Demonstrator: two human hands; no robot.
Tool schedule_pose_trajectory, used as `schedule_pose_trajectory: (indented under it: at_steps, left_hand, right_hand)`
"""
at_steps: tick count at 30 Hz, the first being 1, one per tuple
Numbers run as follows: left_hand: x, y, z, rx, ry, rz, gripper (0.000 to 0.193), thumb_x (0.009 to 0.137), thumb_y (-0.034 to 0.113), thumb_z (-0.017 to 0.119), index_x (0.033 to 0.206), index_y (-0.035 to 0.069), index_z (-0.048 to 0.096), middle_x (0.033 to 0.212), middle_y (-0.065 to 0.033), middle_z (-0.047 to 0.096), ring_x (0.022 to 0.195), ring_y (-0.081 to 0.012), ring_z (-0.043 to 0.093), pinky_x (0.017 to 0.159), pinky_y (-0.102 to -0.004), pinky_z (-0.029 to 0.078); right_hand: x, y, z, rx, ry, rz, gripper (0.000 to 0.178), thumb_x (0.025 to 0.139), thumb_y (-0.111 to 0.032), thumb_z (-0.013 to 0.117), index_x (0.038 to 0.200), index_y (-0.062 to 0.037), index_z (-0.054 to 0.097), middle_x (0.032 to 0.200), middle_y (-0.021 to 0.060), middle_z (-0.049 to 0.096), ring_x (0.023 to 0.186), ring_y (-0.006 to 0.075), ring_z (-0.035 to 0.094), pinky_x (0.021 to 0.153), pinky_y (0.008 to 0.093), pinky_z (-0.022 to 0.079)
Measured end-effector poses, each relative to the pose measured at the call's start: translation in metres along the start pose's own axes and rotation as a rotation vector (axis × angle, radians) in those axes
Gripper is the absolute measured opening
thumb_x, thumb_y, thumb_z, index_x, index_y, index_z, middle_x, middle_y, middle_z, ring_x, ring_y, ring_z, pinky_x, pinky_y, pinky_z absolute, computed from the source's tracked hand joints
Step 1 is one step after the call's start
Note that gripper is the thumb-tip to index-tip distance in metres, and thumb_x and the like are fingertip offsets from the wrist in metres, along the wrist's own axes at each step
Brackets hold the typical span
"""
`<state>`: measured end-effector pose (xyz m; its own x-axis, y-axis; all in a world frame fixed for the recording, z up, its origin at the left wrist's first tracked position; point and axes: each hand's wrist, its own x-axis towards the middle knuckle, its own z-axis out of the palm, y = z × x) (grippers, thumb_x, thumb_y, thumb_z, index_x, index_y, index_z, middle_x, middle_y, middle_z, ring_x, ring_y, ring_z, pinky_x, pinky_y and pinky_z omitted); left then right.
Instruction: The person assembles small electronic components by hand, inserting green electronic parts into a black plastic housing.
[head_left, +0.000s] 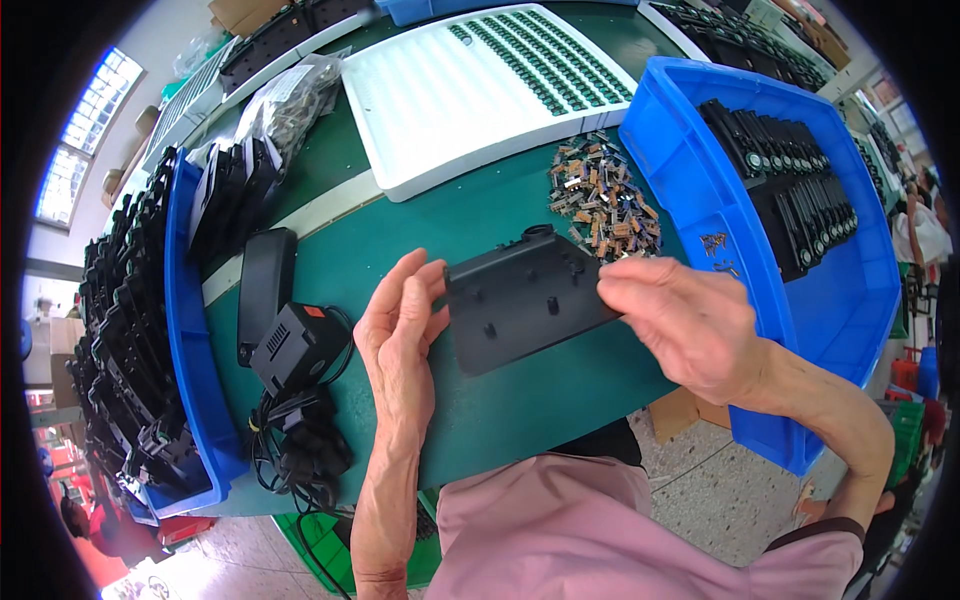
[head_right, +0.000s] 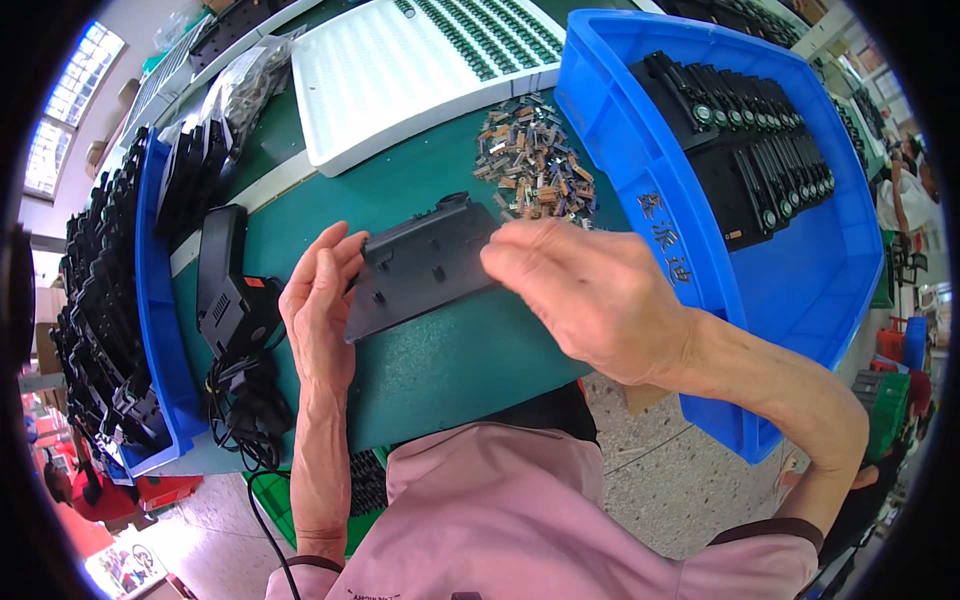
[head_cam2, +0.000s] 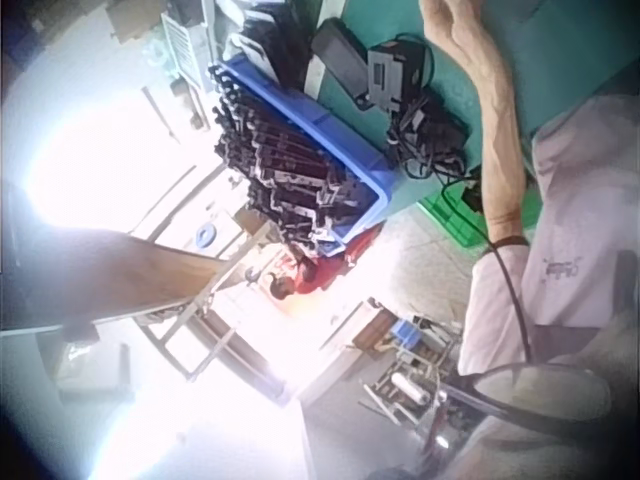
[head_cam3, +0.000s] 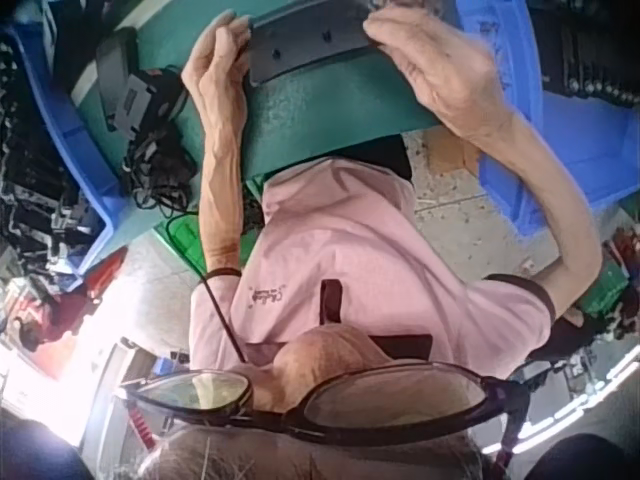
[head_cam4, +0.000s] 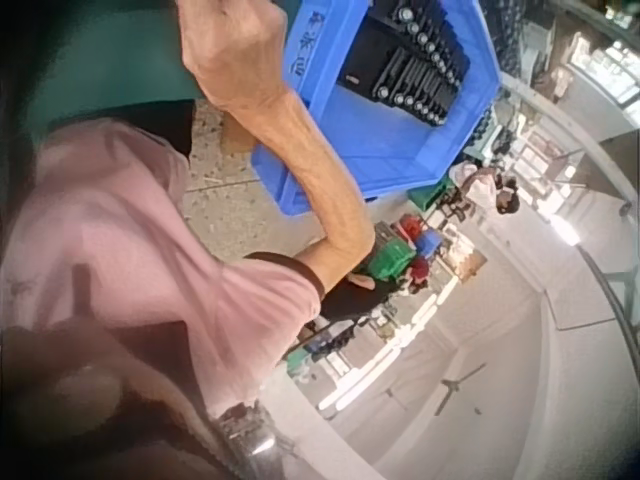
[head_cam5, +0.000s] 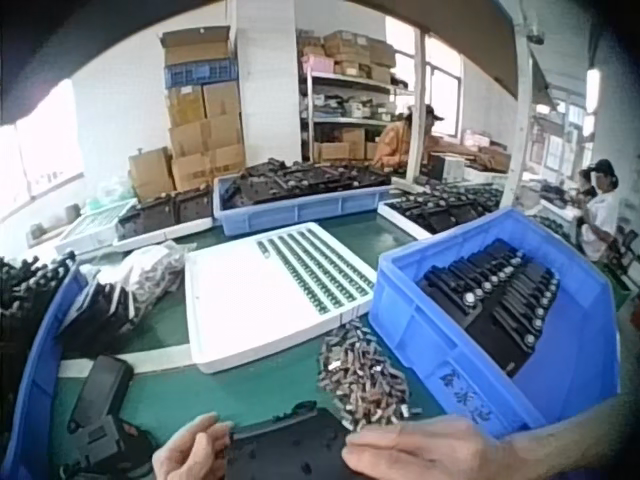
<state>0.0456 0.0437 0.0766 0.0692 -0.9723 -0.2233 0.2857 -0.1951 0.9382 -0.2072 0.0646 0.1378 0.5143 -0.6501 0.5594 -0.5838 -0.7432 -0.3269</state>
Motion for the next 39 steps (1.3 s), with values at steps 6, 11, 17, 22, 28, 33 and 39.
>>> schedule_pose_trajectory:
  at_steps: [6,11,17,22,28,33,39]
  left_hand:
    - [0.004,0.013,0.000,0.305,0.053,0.175,0.038,0.081,0.004,0.075,0.117,-0.004,0.066,0.105,-0.0103,0.066,0.095,-0.0169,0.065,0.086,-0.0313,0.053]
    - [0.016,0.006,-0.007,0.750,0.107,0.435,0.035,0.073,-0.001,0.076,0.107,-0.001,0.069,0.103,-0.0103,0.066,0.085,-0.0216,0.066,0.079,-0.0316,0.052]
    - [0.015,0.001,-0.010,0.992,0.150,0.542,0.035,0.071,-0.003,0.074,0.105,-0.002,0.068,0.100,-0.0147,0.061,0.097,-0.0327,0.057,0.085,-0.0393,0.049]
    - [0.011,-0.002,-0.008,1.059,0.092,0.650,0.036,0.071,-0.006,0.072,0.106,-0.001,0.068,0.101,-0.0134,0.058,0.097,-0.0327,0.053,0.086,-0.0421,0.044]
    - [0.013,-0.004,-0.003,1.074,0.109,0.668,0.032,0.071,-0.003,0.072,0.103,0.000,0.069,0.098,-0.0126,0.060,0.096,-0.0318,0.054,0.086,-0.0407,0.044]
    - [0.012,-0.003,-0.006,1.115,0.100,0.647,0.034,0.073,-0.002,0.073,0.106,0.002,0.068,0.102,-0.0111,0.059,0.099,-0.0310,0.054,0.088,-0.0405,0.042]
    - [0.010,-0.001,-0.005,1.134,0.053,0.597,0.035,0.075,0.000,0.071,0.110,0.003,0.067,0.107,-0.0100,0.059,0.101,-0.0318,0.053,0.086,-0.0430,0.041]
  right_hand:
    - [0.004,0.000,0.014,-0.060,-0.206,-0.099,0.019,0.075,0.001,0.066,0.093,0.0037,0.062,0.100,0.0131,0.062,0.082,0.0225,0.067,0.063,0.0308,0.058]
    - [0.010,0.006,0.033,-0.087,-0.538,-0.152,0.025,0.073,0.000,0.068,0.097,0.0052,0.062,0.101,0.0144,0.062,0.081,0.0242,0.067,0.065,0.0311,0.058]
    - [0.013,0.004,0.046,-0.124,-0.492,-0.241,0.019,0.071,-0.008,0.065,0.088,-0.0016,0.060,0.100,0.0111,0.061,0.085,0.0208,0.066,0.068,0.0314,0.055]
    - [0.011,0.005,0.055,-0.086,-0.409,-0.282,0.014,0.066,-0.009,0.065,0.076,-0.0064,0.055,0.082,0.0056,0.051,0.074,0.0185,0.058,0.061,0.0292,0.050]
    - [0.101,0.049,0.045,0.109,-0.443,0.121,0.014,0.076,-0.015,0.069,0.087,-0.0074,0.068,0.086,0.0139,0.068,0.085,0.0301,0.067,0.073,0.0430,0.054]
    - [0.213,0.184,0.071,-0.157,-0.172,0.358,0.015,0.079,-0.009,0.063,0.090,-0.0082,0.073,0.089,0.0162,0.072,0.084,0.0337,0.070,0.074,0.0458,0.054]
    - [0.243,0.259,0.112,-0.276,0.010,0.535,0.013,0.079,-0.004,0.062,0.085,-0.0062,0.073,0.087,0.0180,0.072,0.084,0.0376,0.069,0.069,0.0465,0.054]
